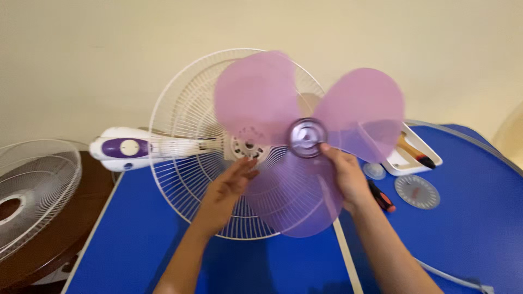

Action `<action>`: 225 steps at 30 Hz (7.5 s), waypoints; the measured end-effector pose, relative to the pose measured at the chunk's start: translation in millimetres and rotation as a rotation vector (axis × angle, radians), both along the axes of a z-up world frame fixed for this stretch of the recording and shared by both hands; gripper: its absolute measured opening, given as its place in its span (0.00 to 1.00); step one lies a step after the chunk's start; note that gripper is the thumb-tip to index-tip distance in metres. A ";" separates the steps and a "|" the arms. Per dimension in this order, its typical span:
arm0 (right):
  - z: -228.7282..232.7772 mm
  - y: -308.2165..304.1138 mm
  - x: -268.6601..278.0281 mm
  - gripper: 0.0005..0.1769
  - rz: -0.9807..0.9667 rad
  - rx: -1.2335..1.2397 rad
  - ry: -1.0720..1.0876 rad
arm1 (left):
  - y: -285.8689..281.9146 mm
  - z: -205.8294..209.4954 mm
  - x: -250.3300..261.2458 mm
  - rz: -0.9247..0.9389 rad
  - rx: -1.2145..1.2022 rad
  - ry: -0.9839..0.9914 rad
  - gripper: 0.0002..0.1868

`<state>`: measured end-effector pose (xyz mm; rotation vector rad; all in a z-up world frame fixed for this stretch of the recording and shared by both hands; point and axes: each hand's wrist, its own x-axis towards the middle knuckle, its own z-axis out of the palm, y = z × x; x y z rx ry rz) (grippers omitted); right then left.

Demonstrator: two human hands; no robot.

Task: The person removes the front grill and fan blades from a standing fan, then uses a screwdriver to loosen the motor housing screws. The fan parts are placed on a nearby table.

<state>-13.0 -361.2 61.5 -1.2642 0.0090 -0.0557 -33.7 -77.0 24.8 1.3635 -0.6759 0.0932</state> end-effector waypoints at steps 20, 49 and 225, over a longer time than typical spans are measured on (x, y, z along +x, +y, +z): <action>-62.8 -220.7 -118.2 0.21 -0.459 -0.258 0.055 | -289.4 -57.1 9.0 -0.314 0.029 0.442 0.25; -157.1 -371.5 -138.3 0.31 -1.085 -0.967 0.210 | -334.6 -84.6 -43.4 -0.082 0.780 -0.606 0.20; -26.5 143.0 41.7 0.41 -0.194 -1.049 -0.549 | 33.0 -37.0 44.6 0.767 1.014 -0.274 0.51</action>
